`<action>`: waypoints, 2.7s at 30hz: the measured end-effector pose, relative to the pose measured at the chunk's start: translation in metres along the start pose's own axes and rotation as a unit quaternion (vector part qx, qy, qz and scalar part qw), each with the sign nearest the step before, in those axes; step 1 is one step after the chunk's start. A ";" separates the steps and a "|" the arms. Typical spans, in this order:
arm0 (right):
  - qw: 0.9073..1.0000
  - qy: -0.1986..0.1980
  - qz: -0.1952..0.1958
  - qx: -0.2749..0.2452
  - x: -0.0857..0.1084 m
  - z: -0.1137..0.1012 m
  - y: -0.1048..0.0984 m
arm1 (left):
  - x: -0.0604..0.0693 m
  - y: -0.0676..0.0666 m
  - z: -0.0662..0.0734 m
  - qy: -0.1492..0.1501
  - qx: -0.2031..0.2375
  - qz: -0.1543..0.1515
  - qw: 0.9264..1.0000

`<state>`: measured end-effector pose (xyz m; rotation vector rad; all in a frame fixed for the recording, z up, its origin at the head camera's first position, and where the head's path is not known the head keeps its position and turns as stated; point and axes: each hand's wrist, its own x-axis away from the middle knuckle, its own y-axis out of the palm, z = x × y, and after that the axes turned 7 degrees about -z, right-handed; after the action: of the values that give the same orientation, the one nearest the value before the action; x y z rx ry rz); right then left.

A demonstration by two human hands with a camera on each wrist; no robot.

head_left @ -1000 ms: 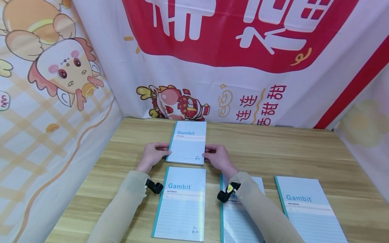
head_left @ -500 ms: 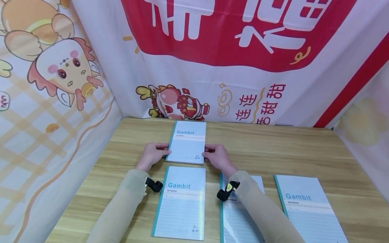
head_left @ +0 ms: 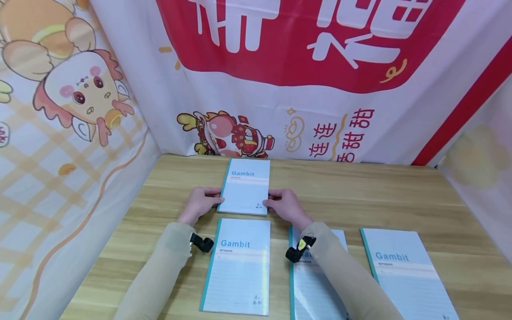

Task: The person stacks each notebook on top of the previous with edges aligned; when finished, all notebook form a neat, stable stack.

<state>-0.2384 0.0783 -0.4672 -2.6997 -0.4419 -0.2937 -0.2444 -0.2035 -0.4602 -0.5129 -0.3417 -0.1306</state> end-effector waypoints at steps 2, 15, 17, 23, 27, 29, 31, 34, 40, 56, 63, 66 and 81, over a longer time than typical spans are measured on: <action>1.000 0.002 -0.006 0.001 0.000 0.000 0.000 | 0.001 0.000 0.000 -0.001 -0.002 -0.001 1.000; 1.000 0.002 -0.009 -0.007 0.000 0.000 0.001 | 0.002 0.000 0.003 -0.010 0.000 -0.006 1.000; 1.000 0.000 -0.009 -0.001 0.001 -0.001 0.001 | 0.002 0.000 0.003 -0.010 -0.001 -0.005 1.000; 1.000 -0.001 -0.010 -0.017 0.002 -0.002 0.003 | 0.005 0.001 0.002 0.003 -0.007 0.000 1.000; 1.000 -0.001 -0.007 -0.023 0.002 -0.001 0.003 | 0.007 0.000 0.000 0.015 -0.001 -0.005 1.000; 1.000 -0.003 -0.006 -0.022 0.002 0.000 0.002 | 0.009 -0.001 -0.001 0.019 0.009 -0.008 1.000; 1.000 -0.003 -0.006 -0.018 0.004 0.000 0.001 | 0.012 -0.003 -0.001 0.017 0.018 -0.007 1.000; 1.000 -0.006 -0.007 -0.014 0.009 -0.001 -0.002 | 0.017 -0.007 0.000 0.015 0.028 -0.005 0.999; 1.000 -0.023 -0.008 -0.009 0.021 -0.004 -0.006 | 0.029 -0.012 -0.001 0.031 0.005 0.001 0.999; 1.000 -0.020 -0.013 -0.016 0.053 0.004 -0.015 | 0.066 -0.016 -0.019 0.069 -0.022 -0.015 0.997; 0.999 -0.035 -0.031 -0.005 0.070 0.009 -0.012 | 0.081 -0.008 -0.024 0.057 0.009 -0.044 0.997; 0.999 -0.032 -0.043 -0.001 0.077 0.011 -0.009 | 0.089 -0.003 -0.025 0.054 0.024 -0.057 0.997; 0.991 -0.036 -0.124 -0.047 0.110 0.016 0.001 | 0.108 0.008 -0.031 0.034 0.040 -0.070 0.996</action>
<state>-0.1338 0.1130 -0.4533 -2.7541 -0.8071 -0.2931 -0.1330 -0.2164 -0.4511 -0.4049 -0.3155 -0.2676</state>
